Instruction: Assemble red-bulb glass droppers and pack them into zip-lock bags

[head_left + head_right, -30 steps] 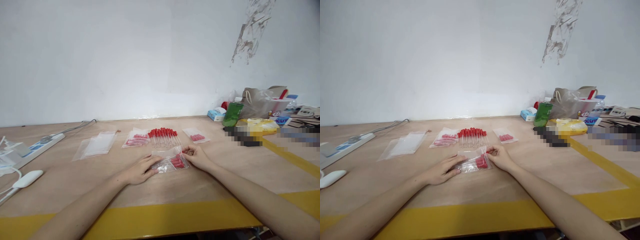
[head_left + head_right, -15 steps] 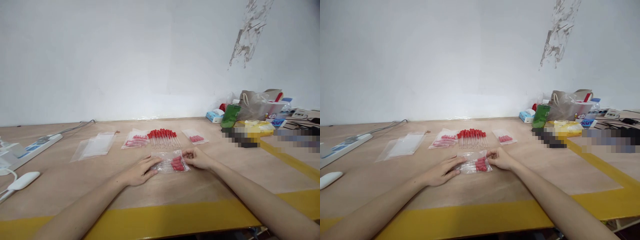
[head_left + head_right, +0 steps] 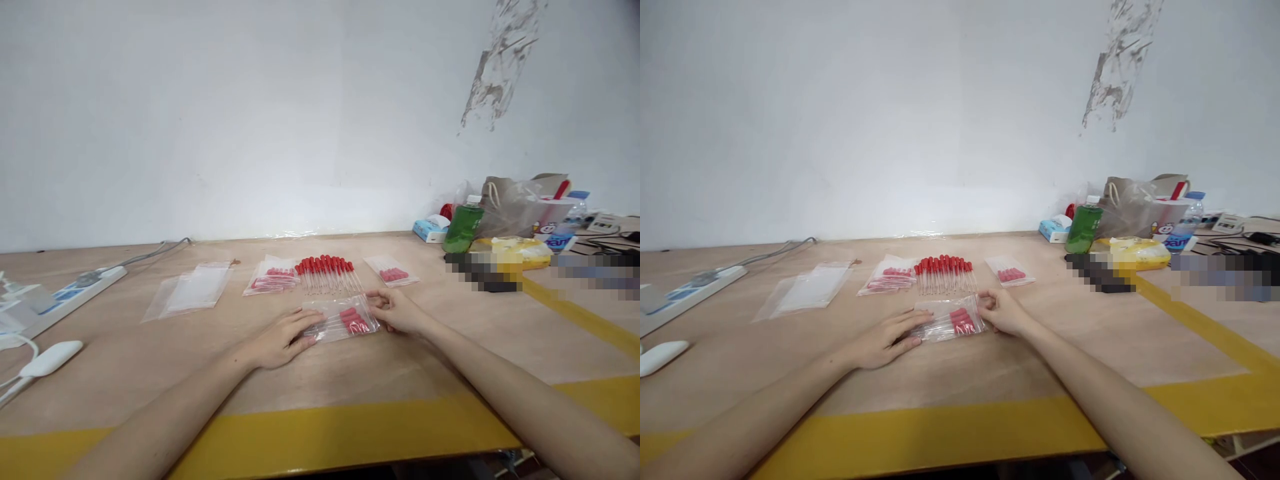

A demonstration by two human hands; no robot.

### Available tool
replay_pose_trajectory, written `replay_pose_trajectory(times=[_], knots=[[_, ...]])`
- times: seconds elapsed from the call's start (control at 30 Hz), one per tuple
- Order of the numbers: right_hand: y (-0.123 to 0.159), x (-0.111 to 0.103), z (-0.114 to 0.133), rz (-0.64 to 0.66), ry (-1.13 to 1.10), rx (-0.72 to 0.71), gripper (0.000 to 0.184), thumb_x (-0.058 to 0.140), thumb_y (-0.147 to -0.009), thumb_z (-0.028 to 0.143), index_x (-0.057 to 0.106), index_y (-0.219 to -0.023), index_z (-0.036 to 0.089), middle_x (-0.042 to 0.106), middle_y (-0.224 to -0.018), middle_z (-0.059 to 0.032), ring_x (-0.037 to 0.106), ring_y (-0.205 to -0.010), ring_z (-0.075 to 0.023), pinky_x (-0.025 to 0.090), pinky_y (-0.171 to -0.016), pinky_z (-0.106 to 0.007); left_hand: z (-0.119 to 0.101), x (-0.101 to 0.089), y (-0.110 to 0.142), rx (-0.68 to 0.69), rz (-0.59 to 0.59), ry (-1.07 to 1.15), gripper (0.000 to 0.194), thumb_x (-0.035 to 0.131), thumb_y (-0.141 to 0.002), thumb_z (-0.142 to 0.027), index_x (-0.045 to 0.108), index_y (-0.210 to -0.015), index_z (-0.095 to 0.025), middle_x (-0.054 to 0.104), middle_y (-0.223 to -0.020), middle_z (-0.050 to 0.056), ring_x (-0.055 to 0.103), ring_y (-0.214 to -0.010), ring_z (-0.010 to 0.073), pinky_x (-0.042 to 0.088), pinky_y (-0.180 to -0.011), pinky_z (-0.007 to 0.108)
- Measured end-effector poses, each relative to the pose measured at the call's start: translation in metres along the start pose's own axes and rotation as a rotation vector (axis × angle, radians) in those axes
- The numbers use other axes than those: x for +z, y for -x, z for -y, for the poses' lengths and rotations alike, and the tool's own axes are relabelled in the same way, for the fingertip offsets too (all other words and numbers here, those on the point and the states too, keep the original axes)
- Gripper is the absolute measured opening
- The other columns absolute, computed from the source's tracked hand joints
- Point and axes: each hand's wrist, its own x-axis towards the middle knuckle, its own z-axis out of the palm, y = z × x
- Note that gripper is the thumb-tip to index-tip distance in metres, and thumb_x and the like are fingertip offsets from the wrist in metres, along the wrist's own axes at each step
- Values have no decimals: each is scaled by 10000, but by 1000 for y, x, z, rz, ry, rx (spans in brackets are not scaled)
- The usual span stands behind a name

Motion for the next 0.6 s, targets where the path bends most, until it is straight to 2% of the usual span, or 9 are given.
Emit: replay_pose_trajectory(times=[0.1,0.17,0.27,0.33,0.43,0.6], knots=[[-10,-6,-6,-112,89,40,524,572,-718,284,387,-1186,137,558,-594,39,434,-320,-56,307,-317,-174,1,1,0,19,-5,9,361,338,-896,-343,398,-1242,-262,413,-1310,29,368,-1196,184,259,-1025,387],[-24,-10,-7,-166,225,42,399,544,-737,280,464,-1102,139,587,-616,15,469,-362,-69,338,-352,-182,2,2,-1,28,-10,17,344,343,-894,-340,421,-1219,-257,420,-1304,32,372,-1194,180,251,-1031,388],[-55,-12,0,-266,480,37,257,527,-736,250,564,-959,127,645,-759,-58,584,-573,-123,427,-508,-211,3,2,-2,30,8,16,348,346,-894,-336,411,-1229,-266,414,-1311,28,357,-1209,178,223,-1045,393],[-77,-10,7,-314,545,43,343,530,-729,252,538,-1041,109,641,-899,-100,603,-775,-169,444,-636,-234,3,1,-2,28,21,16,353,342,-896,-333,400,-1239,-271,412,-1313,23,354,-1213,176,201,-1054,396],[-104,-2,16,-325,613,66,444,553,-710,297,511,-1104,97,600,-1034,-148,559,-957,-225,430,-740,-270,2,1,-2,19,30,17,357,341,-897,-326,384,-1247,-266,415,-1310,23,355,-1213,170,189,-1060,390],[-121,12,24,-227,728,114,255,596,-670,222,614,-894,101,630,-937,-176,589,-902,-251,433,-709,-276,1,1,-1,16,18,17,353,373,-884,-305,380,-1233,-253,435,-1291,28,373,-1197,174,206,-1055,395]])
